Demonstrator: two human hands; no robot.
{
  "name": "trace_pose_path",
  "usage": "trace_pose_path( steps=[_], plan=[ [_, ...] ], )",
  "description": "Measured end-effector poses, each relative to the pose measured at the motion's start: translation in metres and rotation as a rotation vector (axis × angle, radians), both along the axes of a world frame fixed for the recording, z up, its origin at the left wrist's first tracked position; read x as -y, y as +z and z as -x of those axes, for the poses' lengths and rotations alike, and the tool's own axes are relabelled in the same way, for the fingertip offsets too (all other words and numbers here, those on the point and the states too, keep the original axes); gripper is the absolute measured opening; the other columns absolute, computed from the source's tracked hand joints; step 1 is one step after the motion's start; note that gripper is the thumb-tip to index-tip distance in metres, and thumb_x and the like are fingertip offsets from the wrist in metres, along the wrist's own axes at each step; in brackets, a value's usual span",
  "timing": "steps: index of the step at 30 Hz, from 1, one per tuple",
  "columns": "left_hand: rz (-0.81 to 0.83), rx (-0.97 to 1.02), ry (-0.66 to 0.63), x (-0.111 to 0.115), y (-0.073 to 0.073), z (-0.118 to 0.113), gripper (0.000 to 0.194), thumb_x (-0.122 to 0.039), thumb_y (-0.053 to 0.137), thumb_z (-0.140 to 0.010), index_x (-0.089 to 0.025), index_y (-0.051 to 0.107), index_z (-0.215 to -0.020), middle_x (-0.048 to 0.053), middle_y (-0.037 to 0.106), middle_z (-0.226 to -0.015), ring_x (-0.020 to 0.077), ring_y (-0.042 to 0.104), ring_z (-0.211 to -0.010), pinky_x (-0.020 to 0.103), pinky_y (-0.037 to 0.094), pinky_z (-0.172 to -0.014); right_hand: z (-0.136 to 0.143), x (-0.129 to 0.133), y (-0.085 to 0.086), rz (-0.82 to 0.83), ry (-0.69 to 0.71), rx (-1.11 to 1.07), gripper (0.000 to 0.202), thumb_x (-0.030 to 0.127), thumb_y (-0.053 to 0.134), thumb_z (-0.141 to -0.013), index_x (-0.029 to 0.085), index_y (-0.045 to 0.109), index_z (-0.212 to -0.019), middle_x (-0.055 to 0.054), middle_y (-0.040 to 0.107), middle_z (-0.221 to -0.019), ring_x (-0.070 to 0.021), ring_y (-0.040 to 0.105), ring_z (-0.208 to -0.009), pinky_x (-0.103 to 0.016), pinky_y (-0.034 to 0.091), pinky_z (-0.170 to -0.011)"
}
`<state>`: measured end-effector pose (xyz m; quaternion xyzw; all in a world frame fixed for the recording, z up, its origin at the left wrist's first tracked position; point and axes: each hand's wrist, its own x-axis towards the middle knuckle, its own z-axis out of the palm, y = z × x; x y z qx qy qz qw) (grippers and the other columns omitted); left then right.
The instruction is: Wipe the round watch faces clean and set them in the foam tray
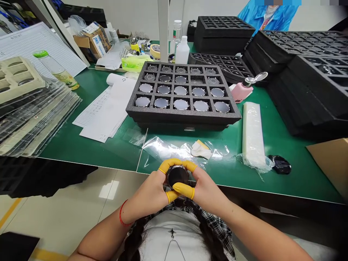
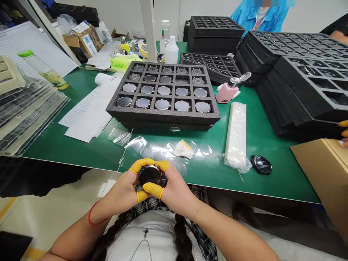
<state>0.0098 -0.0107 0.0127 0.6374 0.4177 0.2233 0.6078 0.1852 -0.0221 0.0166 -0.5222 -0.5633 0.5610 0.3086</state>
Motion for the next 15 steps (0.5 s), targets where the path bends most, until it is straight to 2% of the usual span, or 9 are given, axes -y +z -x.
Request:
trace_pose_path(
  steps=[3, 7, 11, 15],
  plan=[
    [-0.034, -0.015, 0.009, 0.003, 0.001, 0.001, 0.051, -0.015, 0.066, -0.081, -0.032, 0.048, -0.126, -0.001, 0.062, -0.12, 0.0157, 0.065, -0.097, 0.026, 0.052, -0.084, 0.0, -0.003, 0.0, 0.105, 0.055, -0.16, 0.027, 0.027, 0.068, -0.077, 0.02, 0.065, -0.103, -0.004, 0.066, -0.099, -0.023, 0.059, -0.097, -0.039, 0.047, -0.089],
    [-0.082, 0.007, -0.002, 0.005, 0.007, 0.0, 0.045, -0.02, 0.066, -0.084, -0.031, 0.051, -0.124, 0.0, 0.061, -0.123, 0.0173, 0.063, -0.106, 0.026, 0.051, -0.09, 0.0, -0.004, -0.003, 0.176, 0.073, -0.345, 0.025, 0.042, 0.069, -0.08, 0.019, 0.07, -0.091, -0.002, 0.065, -0.085, -0.0189, 0.058, -0.084, -0.033, 0.048, -0.08],
    [-0.032, 0.031, -0.017, 0.005, 0.011, -0.003, 0.045, -0.019, 0.066, -0.083, -0.028, 0.05, -0.124, 0.0, 0.065, -0.111, 0.0153, 0.065, -0.092, 0.025, 0.052, -0.08, 0.001, -0.005, -0.006, 0.204, 0.023, -0.354, 0.037, 0.055, 0.069, -0.078, 0.018, 0.068, -0.07, 0.0, 0.062, -0.07, -0.0158, 0.053, -0.069, -0.03, 0.046, -0.069],
    [0.071, 0.09, -0.015, 0.004, 0.01, -0.002, 0.051, -0.017, 0.069, -0.08, -0.026, 0.048, -0.126, 0.002, 0.066, -0.111, 0.017, 0.065, -0.092, 0.028, 0.054, -0.08, 0.0, -0.006, -0.005, 0.213, -0.054, -0.376, 0.048, 0.062, 0.06, -0.082, 0.018, 0.069, -0.065, 0.0, 0.062, -0.066, -0.0155, 0.051, -0.068, -0.029, 0.045, -0.067]
  ],
)
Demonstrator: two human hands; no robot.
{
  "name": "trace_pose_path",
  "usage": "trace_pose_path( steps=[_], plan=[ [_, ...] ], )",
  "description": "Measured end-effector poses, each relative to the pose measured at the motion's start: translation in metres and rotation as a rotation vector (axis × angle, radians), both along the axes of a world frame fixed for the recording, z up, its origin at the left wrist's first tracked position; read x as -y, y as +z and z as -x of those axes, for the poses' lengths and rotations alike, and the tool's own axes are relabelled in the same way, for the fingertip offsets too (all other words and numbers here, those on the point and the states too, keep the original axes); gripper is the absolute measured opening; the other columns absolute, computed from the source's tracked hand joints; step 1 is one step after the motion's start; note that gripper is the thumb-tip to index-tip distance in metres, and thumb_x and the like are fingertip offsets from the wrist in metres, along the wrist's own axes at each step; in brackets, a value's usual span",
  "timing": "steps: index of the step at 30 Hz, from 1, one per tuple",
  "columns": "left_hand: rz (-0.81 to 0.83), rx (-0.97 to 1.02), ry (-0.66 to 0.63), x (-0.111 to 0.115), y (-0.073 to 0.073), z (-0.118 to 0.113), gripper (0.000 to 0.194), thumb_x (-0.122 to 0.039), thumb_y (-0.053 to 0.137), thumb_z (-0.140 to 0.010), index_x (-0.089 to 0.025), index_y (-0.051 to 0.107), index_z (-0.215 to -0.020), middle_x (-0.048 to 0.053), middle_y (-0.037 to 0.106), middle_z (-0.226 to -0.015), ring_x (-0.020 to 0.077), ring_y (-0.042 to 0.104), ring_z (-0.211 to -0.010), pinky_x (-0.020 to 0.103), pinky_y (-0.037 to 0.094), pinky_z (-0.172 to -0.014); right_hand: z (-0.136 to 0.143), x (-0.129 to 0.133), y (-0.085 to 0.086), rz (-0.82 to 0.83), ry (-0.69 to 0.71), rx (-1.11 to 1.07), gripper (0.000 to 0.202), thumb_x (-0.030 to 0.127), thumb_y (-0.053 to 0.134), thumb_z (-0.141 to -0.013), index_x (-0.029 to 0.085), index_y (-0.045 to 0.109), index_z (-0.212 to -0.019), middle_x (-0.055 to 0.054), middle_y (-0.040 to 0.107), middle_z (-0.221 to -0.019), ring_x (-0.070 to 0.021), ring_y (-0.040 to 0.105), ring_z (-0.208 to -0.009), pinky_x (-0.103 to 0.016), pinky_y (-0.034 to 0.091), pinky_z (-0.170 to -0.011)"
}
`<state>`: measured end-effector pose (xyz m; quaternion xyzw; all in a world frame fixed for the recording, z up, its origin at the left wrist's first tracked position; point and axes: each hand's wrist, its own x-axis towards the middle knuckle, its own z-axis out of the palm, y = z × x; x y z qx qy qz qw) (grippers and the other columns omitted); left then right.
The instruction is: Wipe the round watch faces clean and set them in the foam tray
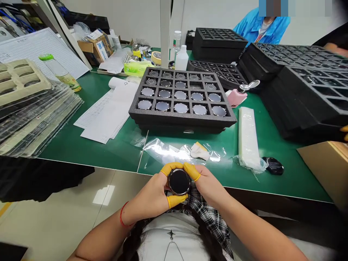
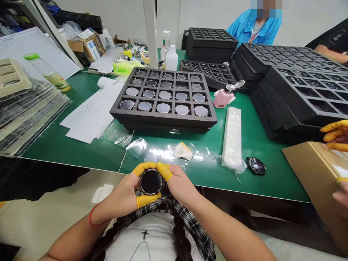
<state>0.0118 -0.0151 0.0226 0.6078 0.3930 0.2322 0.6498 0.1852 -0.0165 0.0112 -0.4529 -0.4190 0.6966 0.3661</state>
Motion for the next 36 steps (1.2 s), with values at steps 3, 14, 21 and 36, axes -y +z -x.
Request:
trace_pose_path(
  steps=[3, 14, 21, 36],
  plan=[
    [0.044, 0.02, 0.06, -0.001, -0.003, 0.002, 0.054, -0.018, 0.07, -0.079, -0.026, 0.045, -0.127, 0.003, 0.064, -0.116, 0.0171, 0.065, -0.094, 0.03, 0.054, -0.082, -0.002, -0.001, 0.003, -0.028, -0.066, 0.031, 0.046, 0.06, 0.057, -0.085, 0.019, 0.071, -0.069, -0.001, 0.065, -0.07, -0.0172, 0.054, -0.075, -0.031, 0.045, -0.077],
    [-0.062, -0.129, 0.158, -0.011, -0.019, 0.006, 0.058, -0.022, 0.066, -0.082, -0.027, 0.04, -0.135, 0.002, 0.07, -0.099, 0.0211, 0.07, -0.092, 0.034, 0.056, -0.083, 0.014, -0.018, 0.01, 0.049, 0.029, -0.051, 0.024, 0.041, 0.072, -0.076, 0.021, 0.073, -0.089, -0.002, 0.071, -0.087, -0.0196, 0.062, -0.086, -0.032, 0.045, -0.083],
    [-0.13, -0.21, 0.179, -0.017, -0.026, 0.01, 0.056, -0.027, 0.064, -0.083, -0.024, 0.043, -0.135, 0.005, 0.071, -0.108, 0.0255, 0.068, -0.106, 0.037, 0.053, -0.094, 0.025, -0.023, 0.001, 0.058, -0.032, -0.084, 0.022, 0.04, 0.072, -0.075, 0.022, 0.072, -0.088, 0.0, 0.069, -0.085, -0.0179, 0.059, -0.081, -0.031, 0.044, -0.081],
    [-0.176, -0.263, 0.253, -0.022, -0.026, 0.006, 0.056, -0.027, 0.066, -0.081, -0.026, 0.044, -0.132, 0.007, 0.067, -0.123, 0.0283, 0.065, -0.113, 0.041, 0.051, -0.098, 0.019, -0.029, -0.009, 0.03, -0.251, -0.031, 0.038, 0.059, 0.062, -0.082, 0.023, 0.074, -0.081, -0.002, 0.071, -0.086, -0.0208, 0.06, -0.088, -0.036, 0.045, -0.091]
  ],
)
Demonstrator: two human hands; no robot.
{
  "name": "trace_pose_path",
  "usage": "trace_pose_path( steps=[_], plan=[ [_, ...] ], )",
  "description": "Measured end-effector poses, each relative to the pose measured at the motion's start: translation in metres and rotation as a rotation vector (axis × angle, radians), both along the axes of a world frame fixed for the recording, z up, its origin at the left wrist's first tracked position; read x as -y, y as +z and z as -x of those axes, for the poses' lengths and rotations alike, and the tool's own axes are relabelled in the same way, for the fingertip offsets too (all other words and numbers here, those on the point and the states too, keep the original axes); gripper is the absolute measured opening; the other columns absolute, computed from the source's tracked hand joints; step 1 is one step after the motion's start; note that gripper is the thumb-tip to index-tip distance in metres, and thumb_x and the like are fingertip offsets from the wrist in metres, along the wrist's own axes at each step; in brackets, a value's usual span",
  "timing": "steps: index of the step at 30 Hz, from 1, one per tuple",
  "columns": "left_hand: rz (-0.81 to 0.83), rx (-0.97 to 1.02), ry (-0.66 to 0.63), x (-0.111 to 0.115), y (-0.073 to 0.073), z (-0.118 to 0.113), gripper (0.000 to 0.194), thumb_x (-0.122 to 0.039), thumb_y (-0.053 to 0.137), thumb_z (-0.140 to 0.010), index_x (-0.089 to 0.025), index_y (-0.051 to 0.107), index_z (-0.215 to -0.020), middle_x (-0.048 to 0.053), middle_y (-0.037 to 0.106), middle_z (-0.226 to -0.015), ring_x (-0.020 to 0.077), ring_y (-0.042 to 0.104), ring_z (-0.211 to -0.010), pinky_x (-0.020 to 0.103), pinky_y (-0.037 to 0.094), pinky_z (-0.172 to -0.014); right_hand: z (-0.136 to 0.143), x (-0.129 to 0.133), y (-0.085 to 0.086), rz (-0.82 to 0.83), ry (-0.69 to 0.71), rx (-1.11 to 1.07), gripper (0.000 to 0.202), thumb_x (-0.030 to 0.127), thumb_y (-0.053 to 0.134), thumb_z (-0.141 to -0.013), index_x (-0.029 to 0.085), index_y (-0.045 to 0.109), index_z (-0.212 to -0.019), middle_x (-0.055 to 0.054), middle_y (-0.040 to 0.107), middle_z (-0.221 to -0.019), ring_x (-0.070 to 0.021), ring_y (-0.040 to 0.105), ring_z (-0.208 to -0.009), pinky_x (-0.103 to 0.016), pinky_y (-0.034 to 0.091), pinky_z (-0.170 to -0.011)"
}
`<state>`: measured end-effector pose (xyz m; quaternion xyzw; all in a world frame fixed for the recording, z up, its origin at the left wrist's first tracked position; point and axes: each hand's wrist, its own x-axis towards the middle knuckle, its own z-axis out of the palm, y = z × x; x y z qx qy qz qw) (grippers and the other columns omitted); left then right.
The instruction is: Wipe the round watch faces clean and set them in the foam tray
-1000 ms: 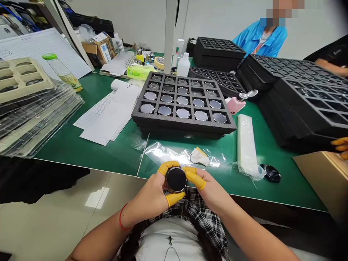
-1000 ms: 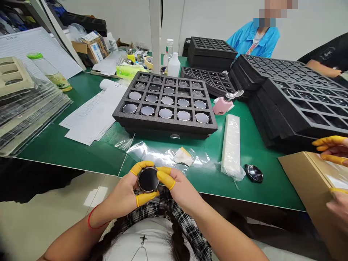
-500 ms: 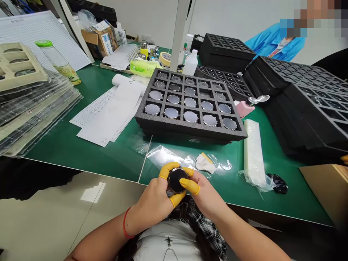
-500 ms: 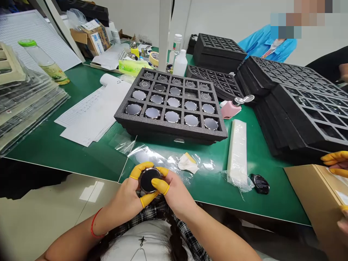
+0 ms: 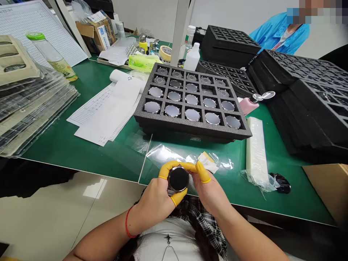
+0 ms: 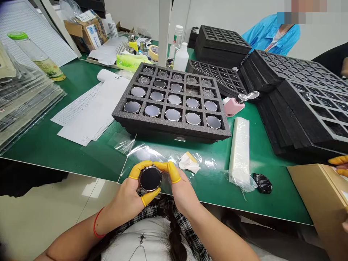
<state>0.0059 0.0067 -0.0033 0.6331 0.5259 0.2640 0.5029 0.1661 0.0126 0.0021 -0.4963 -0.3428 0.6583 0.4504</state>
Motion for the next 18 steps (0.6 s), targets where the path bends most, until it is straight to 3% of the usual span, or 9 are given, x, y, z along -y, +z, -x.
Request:
trace_pose_path(
  steps=[6, 13, 18],
  plan=[
    [0.01, -0.049, -0.041, -0.001, -0.001, -0.001, 0.052, -0.031, 0.063, -0.084, -0.024, 0.045, -0.133, 0.007, 0.071, -0.112, 0.0271, 0.069, -0.105, 0.039, 0.053, -0.093, -0.011, 0.001, 0.007, 0.017, 0.201, 0.041, 0.028, 0.048, 0.073, -0.075, 0.024, 0.076, -0.088, -0.003, 0.073, -0.09, -0.0211, 0.063, -0.088, -0.037, 0.046, -0.092],
    [-0.007, -0.077, -0.035, 0.002, 0.0, -0.005, 0.044, -0.031, 0.064, -0.083, -0.023, 0.052, -0.125, 0.009, 0.066, -0.121, 0.0287, 0.065, -0.112, 0.036, 0.053, -0.093, -0.014, 0.004, 0.007, -0.042, 0.247, -0.024, 0.022, 0.043, 0.071, -0.079, 0.023, 0.077, -0.088, -0.003, 0.073, -0.086, -0.0214, 0.064, -0.09, -0.036, 0.048, -0.088],
    [0.011, -0.056, -0.036, 0.003, 0.003, -0.006, 0.048, -0.032, 0.064, -0.083, -0.023, 0.05, -0.128, 0.007, 0.071, -0.108, 0.0275, 0.066, -0.11, 0.037, 0.052, -0.093, -0.02, 0.008, 0.006, -0.018, 0.278, -0.118, 0.028, 0.042, 0.074, -0.077, 0.024, 0.075, -0.098, -0.003, 0.073, -0.094, -0.0227, 0.064, -0.095, -0.037, 0.048, -0.09]
  ],
)
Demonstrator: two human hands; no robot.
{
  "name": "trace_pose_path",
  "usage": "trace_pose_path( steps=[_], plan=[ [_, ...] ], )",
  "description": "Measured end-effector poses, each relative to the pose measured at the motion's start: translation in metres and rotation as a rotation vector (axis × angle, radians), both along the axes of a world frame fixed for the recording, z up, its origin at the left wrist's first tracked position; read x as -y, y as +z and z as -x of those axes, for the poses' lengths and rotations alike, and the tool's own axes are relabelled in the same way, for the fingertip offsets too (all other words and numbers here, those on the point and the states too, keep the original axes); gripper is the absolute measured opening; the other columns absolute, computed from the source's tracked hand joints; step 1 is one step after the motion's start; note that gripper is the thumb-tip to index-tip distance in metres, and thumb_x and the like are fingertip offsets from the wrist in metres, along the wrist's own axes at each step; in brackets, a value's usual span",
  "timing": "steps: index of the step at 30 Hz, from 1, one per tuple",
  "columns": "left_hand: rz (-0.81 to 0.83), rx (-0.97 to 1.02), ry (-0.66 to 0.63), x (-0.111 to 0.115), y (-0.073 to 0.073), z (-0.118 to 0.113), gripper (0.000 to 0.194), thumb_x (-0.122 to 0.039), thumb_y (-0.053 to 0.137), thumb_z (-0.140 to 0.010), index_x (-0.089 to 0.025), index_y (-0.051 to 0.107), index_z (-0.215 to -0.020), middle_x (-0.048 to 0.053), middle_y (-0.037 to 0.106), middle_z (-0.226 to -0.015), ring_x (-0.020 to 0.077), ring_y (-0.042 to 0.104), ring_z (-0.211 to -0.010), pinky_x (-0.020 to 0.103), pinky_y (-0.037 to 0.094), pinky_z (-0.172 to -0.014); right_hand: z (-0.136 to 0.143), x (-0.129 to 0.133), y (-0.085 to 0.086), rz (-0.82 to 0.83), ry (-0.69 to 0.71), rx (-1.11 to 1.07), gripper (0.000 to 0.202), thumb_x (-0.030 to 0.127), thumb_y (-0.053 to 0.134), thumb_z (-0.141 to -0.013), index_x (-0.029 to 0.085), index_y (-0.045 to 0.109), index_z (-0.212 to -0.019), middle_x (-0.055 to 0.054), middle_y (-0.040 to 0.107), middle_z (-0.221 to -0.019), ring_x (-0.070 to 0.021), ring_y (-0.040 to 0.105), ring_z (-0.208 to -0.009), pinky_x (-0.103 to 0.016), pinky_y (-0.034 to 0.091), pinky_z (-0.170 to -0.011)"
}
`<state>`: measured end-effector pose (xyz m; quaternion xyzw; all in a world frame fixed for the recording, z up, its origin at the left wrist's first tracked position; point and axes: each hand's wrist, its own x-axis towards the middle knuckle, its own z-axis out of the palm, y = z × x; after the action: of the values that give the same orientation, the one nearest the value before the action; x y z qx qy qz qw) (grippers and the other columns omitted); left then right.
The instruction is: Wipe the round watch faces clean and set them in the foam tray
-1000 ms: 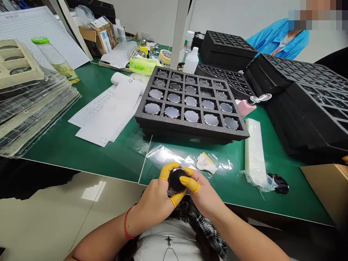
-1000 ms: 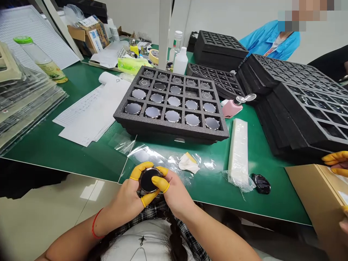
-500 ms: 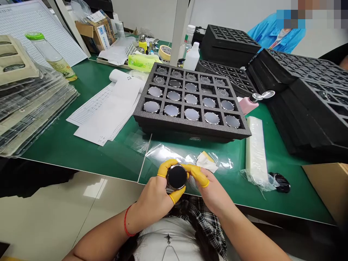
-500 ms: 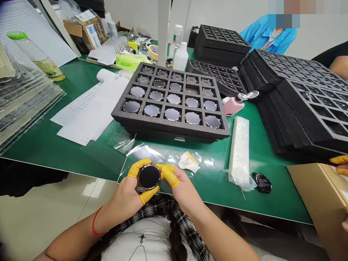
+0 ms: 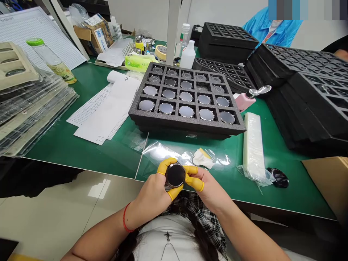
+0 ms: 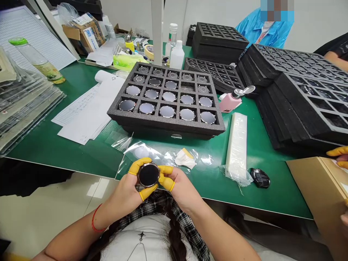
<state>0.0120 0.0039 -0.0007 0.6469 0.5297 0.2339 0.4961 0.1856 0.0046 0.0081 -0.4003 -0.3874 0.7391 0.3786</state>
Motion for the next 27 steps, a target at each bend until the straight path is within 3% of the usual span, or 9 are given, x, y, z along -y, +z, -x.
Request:
trace_pose_path(
  steps=[3, 7, 10, 13, 16, 23, 27],
  plan=[
    [0.039, -0.013, -0.008, 0.001, 0.002, -0.002, 0.05, -0.032, 0.063, -0.084, -0.02, 0.048, -0.13, 0.006, 0.072, -0.092, 0.0273, 0.068, -0.106, 0.04, 0.052, -0.094, -0.003, 0.003, -0.002, -0.026, 0.028, 0.04, 0.036, 0.039, 0.077, -0.076, 0.025, 0.071, -0.108, -0.003, 0.071, -0.105, -0.0225, 0.061, -0.102, -0.037, 0.045, -0.094],
    [0.077, 0.003, -0.028, 0.001, 0.005, -0.005, 0.04, -0.024, 0.063, -0.081, -0.021, 0.056, -0.12, 0.005, 0.072, -0.093, 0.024, 0.07, -0.097, 0.035, 0.055, -0.088, -0.008, 0.006, -0.008, -0.096, 0.031, 0.146, 0.037, 0.039, 0.075, -0.078, 0.024, 0.068, -0.111, -0.003, 0.069, -0.109, -0.0206, 0.059, -0.101, -0.035, 0.043, -0.094],
    [0.049, -0.056, -0.064, 0.001, 0.009, -0.006, 0.029, -0.024, 0.061, -0.082, -0.02, 0.061, -0.111, 0.006, 0.071, -0.094, 0.0231, 0.07, -0.093, 0.032, 0.055, -0.084, -0.011, 0.005, -0.012, -0.108, 0.071, 0.121, 0.028, 0.037, 0.072, -0.082, 0.023, 0.07, -0.106, -0.003, 0.07, -0.104, -0.0199, 0.059, -0.098, -0.034, 0.043, -0.093],
    [-0.015, -0.095, -0.105, 0.001, 0.009, -0.005, 0.035, -0.024, 0.06, -0.084, -0.022, 0.057, -0.119, 0.006, 0.07, -0.107, 0.0192, 0.07, -0.081, 0.028, 0.054, -0.075, -0.013, 0.003, -0.013, -0.112, 0.108, 0.078, 0.019, 0.032, 0.068, -0.083, 0.022, 0.072, -0.099, -0.002, 0.07, -0.095, -0.0188, 0.059, -0.092, -0.033, 0.043, -0.089],
    [-0.042, -0.111, -0.123, 0.0, 0.008, -0.003, 0.03, -0.025, 0.061, -0.084, -0.021, 0.06, -0.113, 0.007, 0.067, -0.116, 0.017, 0.068, -0.078, 0.026, 0.053, -0.071, -0.016, 0.002, -0.013, -0.11, 0.133, 0.078, 0.013, 0.029, 0.066, -0.083, 0.02, 0.072, -0.09, -0.001, 0.068, -0.085, -0.0168, 0.058, -0.084, -0.03, 0.043, -0.082],
    [0.021, -0.037, -0.199, 0.0, 0.009, -0.004, 0.016, -0.025, 0.061, -0.084, -0.022, 0.063, -0.1, 0.003, 0.064, -0.113, 0.0127, 0.061, -0.072, 0.024, 0.05, -0.068, -0.027, 0.002, -0.01, -0.143, 0.052, 0.197, 0.02, 0.027, 0.058, -0.084, 0.018, 0.067, -0.068, 0.001, 0.06, -0.071, -0.0133, 0.049, -0.071, -0.026, 0.04, -0.07],
    [0.007, -0.061, -0.201, -0.001, 0.009, -0.007, 0.034, -0.025, 0.061, -0.084, -0.022, 0.055, -0.118, 0.006, 0.059, -0.126, 0.0122, 0.06, -0.072, 0.025, 0.05, -0.067, -0.026, 0.003, -0.012, -0.095, 0.069, 0.109, 0.014, 0.031, 0.064, -0.082, 0.02, 0.072, -0.082, 0.001, 0.064, -0.074, -0.0148, 0.055, -0.074, -0.028, 0.044, -0.077]
  ],
)
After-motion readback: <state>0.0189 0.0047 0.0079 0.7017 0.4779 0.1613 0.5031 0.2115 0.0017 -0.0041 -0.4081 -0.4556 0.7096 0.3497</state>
